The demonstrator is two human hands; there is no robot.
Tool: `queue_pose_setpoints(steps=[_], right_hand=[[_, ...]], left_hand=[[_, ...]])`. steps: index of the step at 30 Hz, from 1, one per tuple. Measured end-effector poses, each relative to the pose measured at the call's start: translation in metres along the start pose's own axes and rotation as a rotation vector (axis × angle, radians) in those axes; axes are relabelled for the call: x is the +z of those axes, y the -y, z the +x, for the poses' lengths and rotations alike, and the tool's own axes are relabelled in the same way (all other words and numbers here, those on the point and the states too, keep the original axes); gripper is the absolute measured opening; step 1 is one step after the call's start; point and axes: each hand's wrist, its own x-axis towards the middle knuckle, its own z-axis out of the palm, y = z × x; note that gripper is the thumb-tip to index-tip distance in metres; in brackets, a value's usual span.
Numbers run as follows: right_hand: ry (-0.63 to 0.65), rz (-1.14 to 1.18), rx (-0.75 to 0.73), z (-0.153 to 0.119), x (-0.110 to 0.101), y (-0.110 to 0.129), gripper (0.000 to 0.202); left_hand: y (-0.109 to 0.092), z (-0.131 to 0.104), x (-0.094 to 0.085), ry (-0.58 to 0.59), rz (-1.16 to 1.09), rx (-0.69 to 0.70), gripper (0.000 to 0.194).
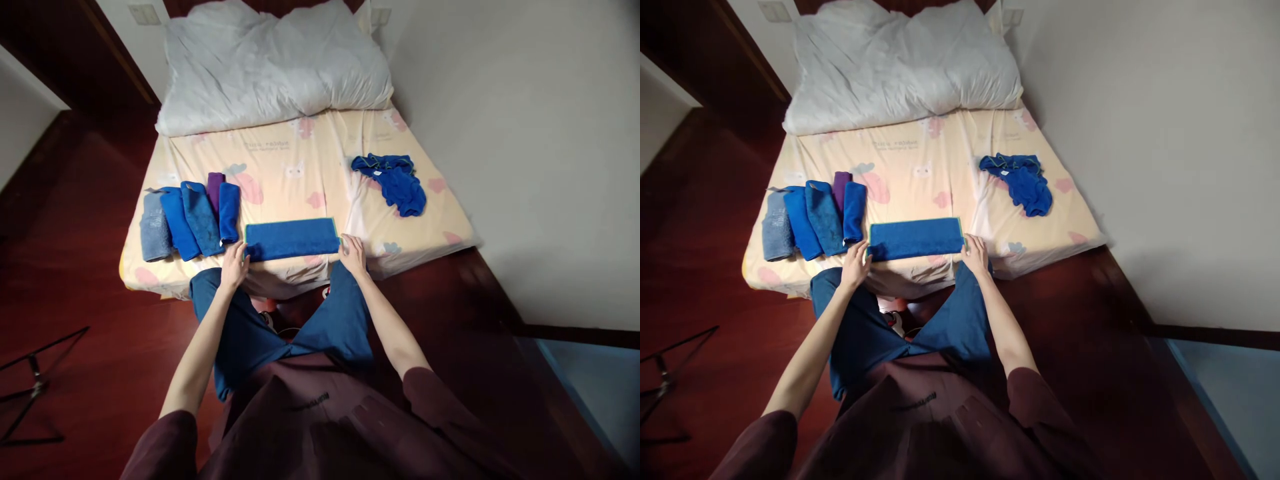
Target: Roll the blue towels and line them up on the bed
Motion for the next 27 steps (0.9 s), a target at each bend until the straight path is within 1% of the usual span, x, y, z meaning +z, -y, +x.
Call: queue_pose_setpoints(steps=[2,4,6,8,14,20,22,24,27], right_hand=[[0.107,0.009,-0.067,-0.001,0.0,0.001,0.049],[0.211,0.007,-0.088,0.0,0.003,0.0,0.054],[0.287,-0.011,-0.079,0.002,0.007,-0.001,0.057],[0.322,-0.033,-0.061,0.005,0.011,-0.002,0.059],[0.37,-0.114,-0.011,0.011,0.017,0.003,0.064],[0.395,-0.165,-0.014,0.011,0.015,0.012,0.058],[0.388,-0.149,-0.02,0.007,0.012,0.008,0.056],[0.379,-0.089,-0.026,0.002,0.01,-0.001,0.055],[0.366,0.042,-0.012,-0.003,0.008,-0.018,0.054]], left_hand=[[-0.002,-0.003,0.004,0.121,-0.017,0.079,0.054],[-0.001,-0.003,0.011,0.21,-0.013,0.085,0.061],[0.001,-0.002,0.017,0.25,0.004,0.06,0.067],[0.004,-0.001,0.021,0.258,0.024,0.041,0.071],[0.004,0.003,0.024,0.267,0.086,0.029,0.066],[-0.001,0.006,0.021,0.286,0.115,0.011,0.069],[-0.001,0.002,0.017,0.302,0.125,0.017,0.07],[0.001,-0.005,0.014,0.326,0.121,0.019,0.07],[0.004,-0.016,0.013,0.347,0.081,-0.026,0.069]])
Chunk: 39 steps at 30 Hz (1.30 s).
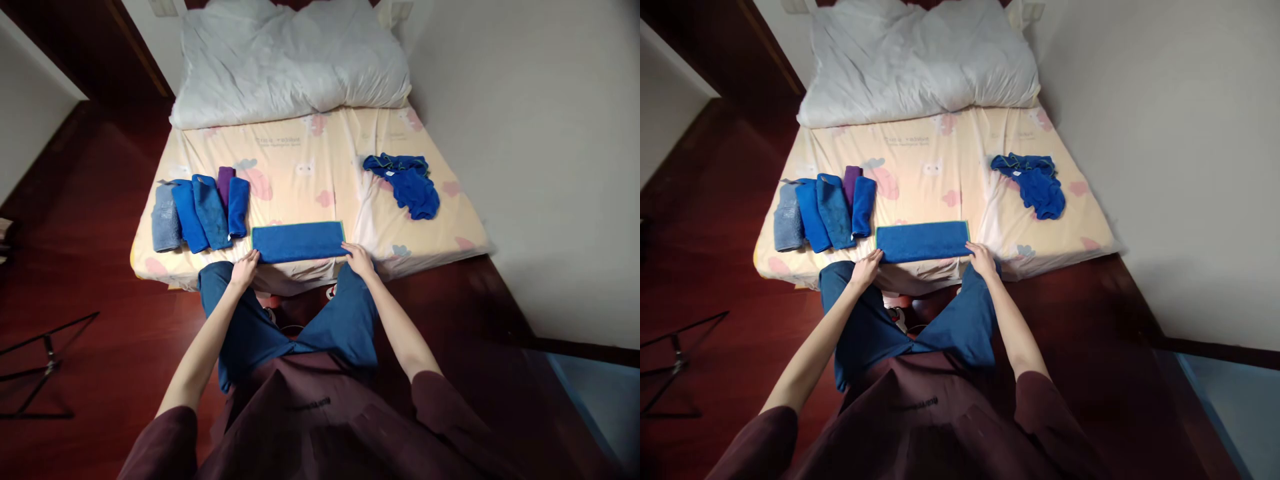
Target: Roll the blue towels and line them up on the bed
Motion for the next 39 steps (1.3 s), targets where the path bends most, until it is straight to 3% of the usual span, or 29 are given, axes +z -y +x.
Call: queue_pose_setpoints(steps=[7,13,17,25,39], right_hand=[[-0.073,0.143,0.098,0.006,-0.001,-0.011,0.051],[-0.214,0.206,0.199,0.014,0.006,-0.016,0.032],[-0.296,0.272,0.248,0.018,0.012,-0.022,0.038],[-0.291,0.381,0.268,0.02,0.013,-0.023,0.046],[-0.218,0.241,0.294,0.021,0.009,-0.017,0.036]], left_hand=[[0.01,0.009,0.001,-0.113,-0.235,-0.109,0.065],[0.006,0.015,-0.009,-0.193,-0.358,-0.267,0.036],[0.001,0.016,-0.013,-0.217,-0.338,-0.352,0.027],[-0.006,0.019,-0.015,-0.128,-0.289,-0.459,0.025],[-0.001,0.018,-0.004,-0.064,-0.226,-0.441,0.04]])
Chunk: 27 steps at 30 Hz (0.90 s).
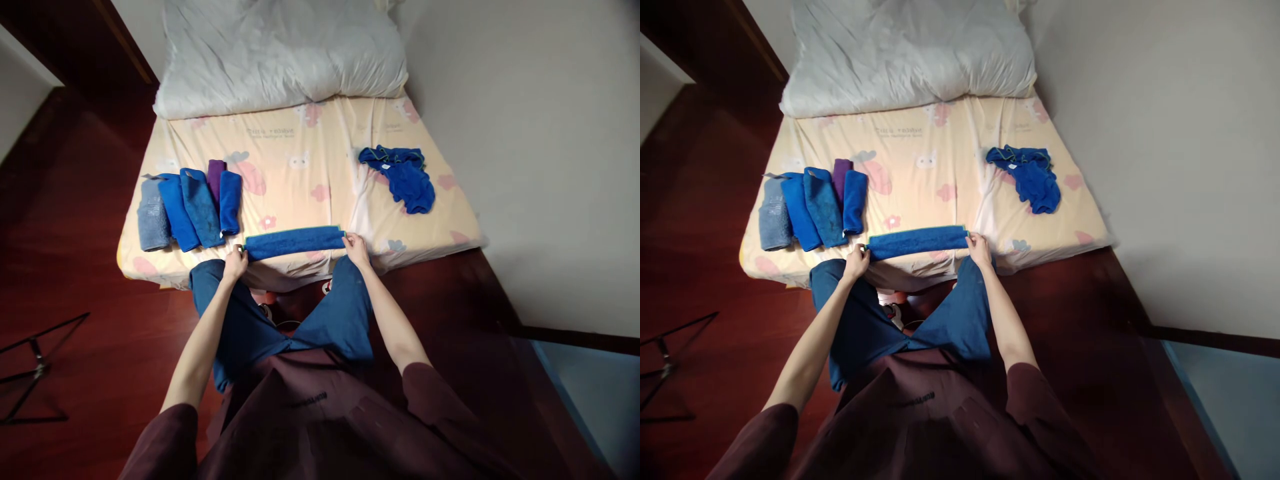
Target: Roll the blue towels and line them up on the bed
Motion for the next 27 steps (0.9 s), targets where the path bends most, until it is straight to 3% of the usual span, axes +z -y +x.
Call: queue_pose_setpoints(steps=[4,7,9,12,15,21,27], right_hand=[[-0.054,-0.033,-0.069,-0.004,-0.006,0.01,0.039],[-0.193,-0.117,-0.183,-0.013,-0.014,0.023,0.049],[-0.205,-0.164,-0.267,-0.02,-0.018,0.032,0.053],[-0.113,-0.199,-0.376,-0.027,-0.019,0.039,0.058],[-0.022,-0.215,-0.447,-0.027,-0.015,0.038,0.061],[0.203,-0.292,-0.453,-0.018,-0.004,0.028,0.056],[0.218,-0.315,-0.37,-0.011,0.002,0.028,0.064]], left_hand=[[0.0,-0.004,0.001,-0.086,-0.072,0.045,0.042],[-0.007,-0.015,-0.005,-0.319,-0.08,0.242,0.048],[-0.014,-0.023,-0.011,-0.385,-0.036,0.414,0.054],[-0.022,-0.031,-0.015,-0.296,0.036,0.603,0.062],[-0.02,-0.031,-0.008,-0.185,0.108,0.665,0.067],[-0.004,-0.02,0.008,0.002,0.266,0.533,0.075],[-0.007,-0.017,0.006,0.029,0.286,0.467,0.075]])
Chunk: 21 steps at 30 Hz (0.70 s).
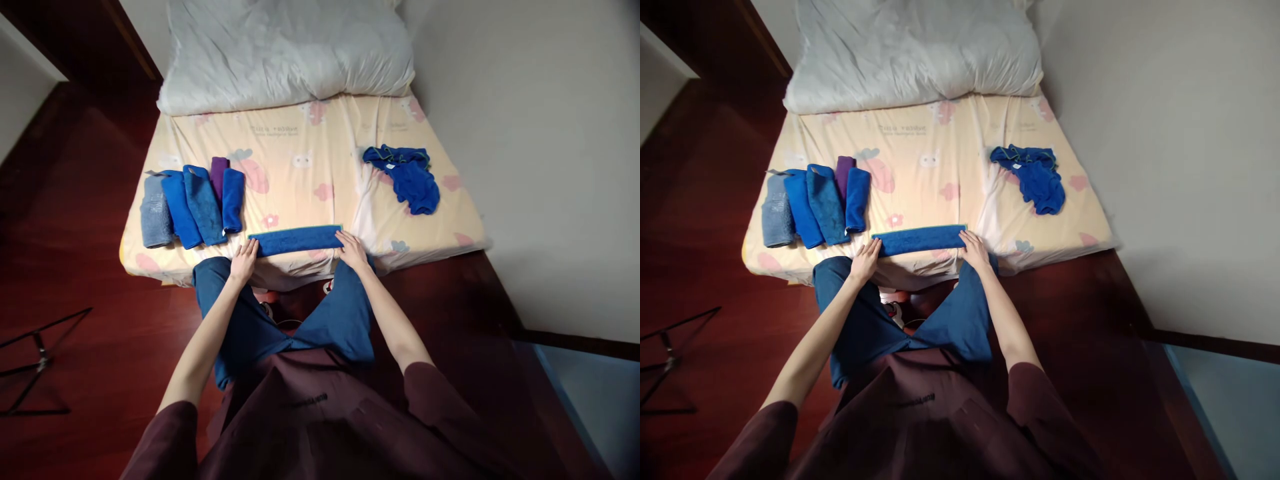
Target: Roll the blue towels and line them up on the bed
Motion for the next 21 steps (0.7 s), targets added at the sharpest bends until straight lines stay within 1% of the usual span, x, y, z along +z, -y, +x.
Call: queue_pose_setpoints(steps=[5,10,14,17,20,21], right_hand=[[-0.059,0.078,0.039,0.004,0.0,-0.004,0.066],[-0.119,0.235,0.078,0.01,0.001,-0.018,0.061],[-0.159,0.341,0.099,0.018,0.006,-0.029,0.049],[-0.197,0.428,0.156,0.026,0.012,-0.034,0.037],[-0.237,0.526,0.255,0.036,0.017,-0.04,0.02],[-0.255,0.556,0.278,0.039,0.019,-0.042,0.023]], left_hand=[[0.002,0.007,-0.003,-0.035,-0.111,-0.031,0.075],[0.012,0.013,-0.006,-0.07,-0.306,-0.093,0.077],[0.019,0.019,-0.012,-0.051,-0.363,-0.104,0.07],[0.022,0.026,-0.017,-0.048,-0.379,-0.127,0.064],[0.023,0.032,-0.021,-0.074,-0.409,-0.23,0.051],[0.023,0.034,-0.021,-0.089,-0.419,-0.27,0.048]])
